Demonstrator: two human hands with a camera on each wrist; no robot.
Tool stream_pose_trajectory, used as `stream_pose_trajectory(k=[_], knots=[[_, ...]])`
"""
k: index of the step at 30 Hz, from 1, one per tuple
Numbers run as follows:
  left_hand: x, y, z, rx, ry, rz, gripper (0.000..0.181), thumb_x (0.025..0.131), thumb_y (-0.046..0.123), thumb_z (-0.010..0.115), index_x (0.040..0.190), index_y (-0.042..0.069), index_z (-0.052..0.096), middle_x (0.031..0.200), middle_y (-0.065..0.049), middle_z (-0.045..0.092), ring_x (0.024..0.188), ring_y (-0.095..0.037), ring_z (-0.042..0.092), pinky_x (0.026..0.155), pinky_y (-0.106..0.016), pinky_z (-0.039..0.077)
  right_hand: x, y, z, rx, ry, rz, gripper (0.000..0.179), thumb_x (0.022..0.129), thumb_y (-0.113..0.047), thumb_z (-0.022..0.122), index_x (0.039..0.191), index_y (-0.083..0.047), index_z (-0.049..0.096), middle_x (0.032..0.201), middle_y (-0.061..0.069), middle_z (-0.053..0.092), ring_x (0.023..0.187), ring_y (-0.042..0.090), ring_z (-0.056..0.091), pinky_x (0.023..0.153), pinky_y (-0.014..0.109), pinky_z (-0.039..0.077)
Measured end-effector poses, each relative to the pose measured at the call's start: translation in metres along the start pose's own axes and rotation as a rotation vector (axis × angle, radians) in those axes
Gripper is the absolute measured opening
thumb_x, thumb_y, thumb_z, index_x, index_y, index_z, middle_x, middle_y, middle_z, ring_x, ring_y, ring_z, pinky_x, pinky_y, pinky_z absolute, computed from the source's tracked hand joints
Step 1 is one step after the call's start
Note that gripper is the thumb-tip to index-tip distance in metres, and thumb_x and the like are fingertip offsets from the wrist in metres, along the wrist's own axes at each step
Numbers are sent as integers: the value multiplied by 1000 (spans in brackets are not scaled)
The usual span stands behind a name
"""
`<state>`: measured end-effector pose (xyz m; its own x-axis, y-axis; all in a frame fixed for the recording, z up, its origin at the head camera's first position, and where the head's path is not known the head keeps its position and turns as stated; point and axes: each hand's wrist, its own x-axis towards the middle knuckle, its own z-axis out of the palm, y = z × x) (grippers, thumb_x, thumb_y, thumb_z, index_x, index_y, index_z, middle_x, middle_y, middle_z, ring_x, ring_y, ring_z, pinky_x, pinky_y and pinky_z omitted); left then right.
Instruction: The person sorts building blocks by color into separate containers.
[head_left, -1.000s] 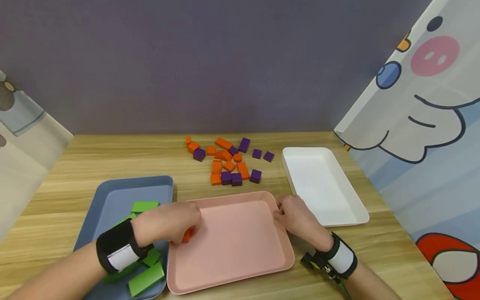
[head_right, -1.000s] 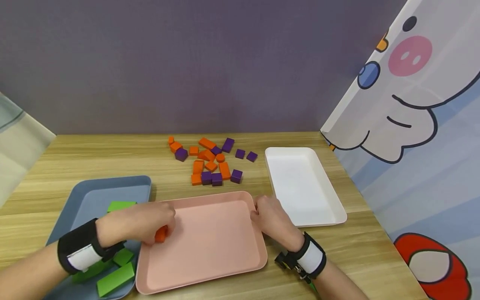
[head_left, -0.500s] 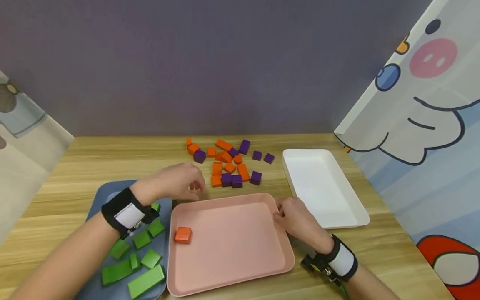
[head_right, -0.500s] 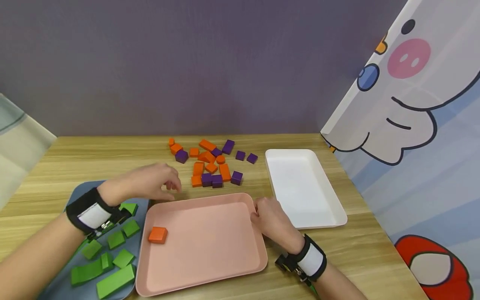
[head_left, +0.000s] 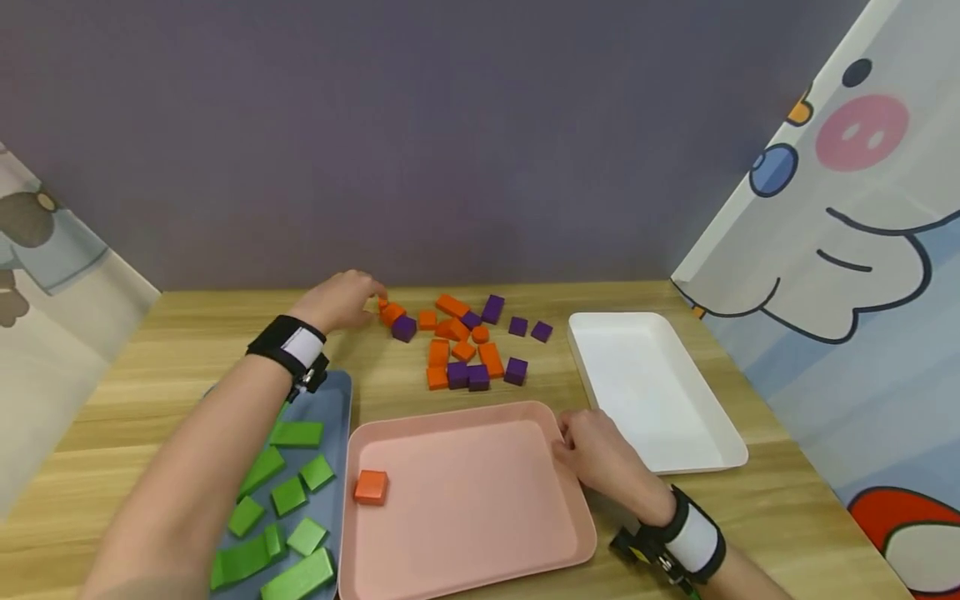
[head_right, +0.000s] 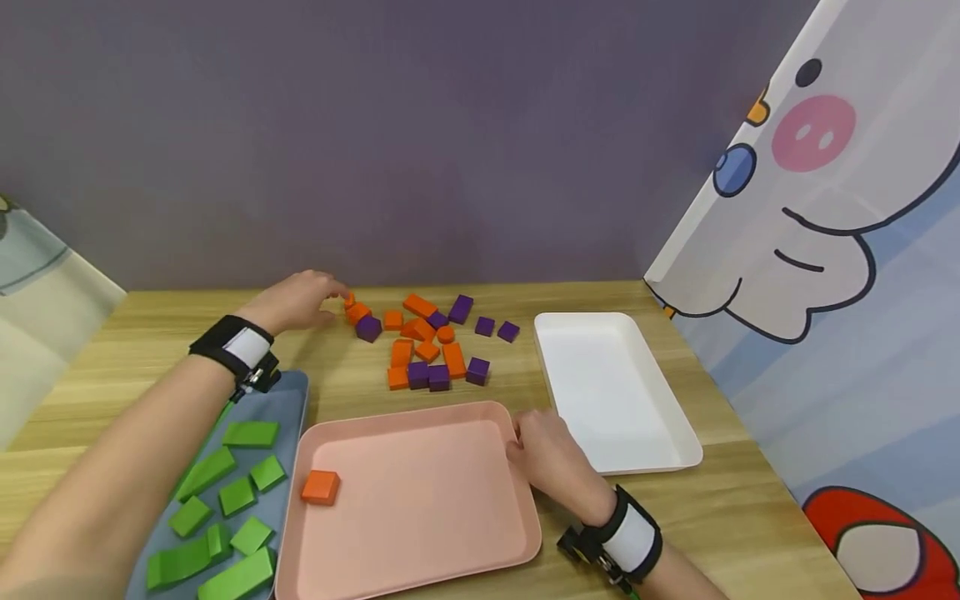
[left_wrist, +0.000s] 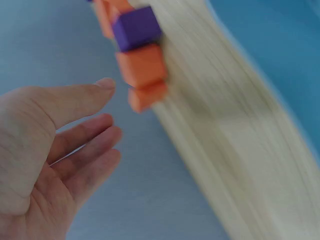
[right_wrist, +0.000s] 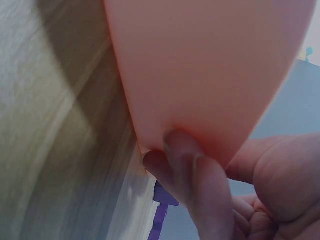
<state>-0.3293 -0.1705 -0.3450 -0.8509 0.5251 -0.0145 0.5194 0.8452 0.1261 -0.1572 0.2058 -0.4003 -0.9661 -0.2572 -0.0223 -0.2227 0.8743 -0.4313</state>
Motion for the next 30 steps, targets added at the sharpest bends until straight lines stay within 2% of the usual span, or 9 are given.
stream_pose_trajectory(k=[5, 8, 11, 13, 15, 18, 20, 25, 30], knots=[[16, -14, 18, -35, -86, -92, 47, 91, 9, 68, 137, 6, 57, 137, -26, 55, 129, -47, 49, 109, -59, 39, -3, 1, 2, 14, -15, 18, 24, 84, -6, 69, 66, -13, 55, 51, -6, 44, 49, 8, 43, 44, 21, 31], [24, -17, 25, -55, -126, -94, 53, 92, 9, 65, 143, 8, 51, 146, -27, 47, 136, -48, 41, 113, -60, 34, -4, 1, 2, 15, -13, 11, 26, 83, -5, 69, 64, -14, 54, 50, -7, 42, 48, 8, 42, 44, 20, 29], [31, -15, 26, -49, -156, -80, 50, 93, 9, 64, 142, 5, 52, 144, -26, 50, 135, -47, 44, 112, -59, 36, -3, 1, 2, 16, -15, 4, 26, 83, -5, 69, 64, -14, 54, 49, -8, 40, 47, 7, 41, 43, 20, 28], [34, -12, 23, -38, -178, -92, 44, 93, 10, 64, 136, 3, 57, 137, -25, 57, 127, -44, 52, 108, -56, 42, -2, 1, 2, 13, -12, -1, 25, 83, -6, 69, 64, -14, 54, 49, -9, 40, 46, 7, 40, 43, 19, 28], [35, -10, 20, -29, -195, -116, 34, 92, 10, 66, 126, 2, 65, 124, -22, 65, 111, -38, 60, 96, -49, 50, -1, 0, 1, 14, -13, -4, 25, 83, -6, 69, 65, -14, 54, 49, -9, 40, 46, 6, 40, 43, 19, 27], [33, -9, 17, -15, -201, -150, 18, 89, 5, 69, 106, 4, 72, 103, -16, 69, 89, -29, 59, 77, -38, 48, -1, -1, 0, 17, -5, -24, 24, 83, -5, 69, 66, -13, 55, 49, -9, 40, 46, 6, 39, 43, 19, 27], [32, -10, 17, -8, -195, -163, 8, 85, -1, 68, 88, 5, 71, 87, -11, 64, 77, -24, 52, 68, -33, 41, -1, -1, 0, 19, 1, -38, 24, 83, -4, 69, 66, -13, 55, 49, -9, 39, 46, 6, 39, 43, 19, 27], [28, -13, 16, -32, -204, -143, 31, 76, -11, 63, 58, 11, 52, 62, 0, 37, 59, -16, 30, 55, -27, 26, -1, 1, 0, 5, 19, -60, 24, 82, -4, 69, 65, -13, 54, 48, -10, 38, 46, 5, 39, 43, 19, 27], [15, -7, 5, -80, -161, -91, 46, 81, -4, 64, 55, 17, 32, 60, 4, 16, 54, -12, 14, 53, -26, 17, -1, 2, 0, 11, 9, -43, 26, 82, -5, 69, 64, -13, 53, 48, -9, 37, 46, 6, 38, 43, 19, 26]])
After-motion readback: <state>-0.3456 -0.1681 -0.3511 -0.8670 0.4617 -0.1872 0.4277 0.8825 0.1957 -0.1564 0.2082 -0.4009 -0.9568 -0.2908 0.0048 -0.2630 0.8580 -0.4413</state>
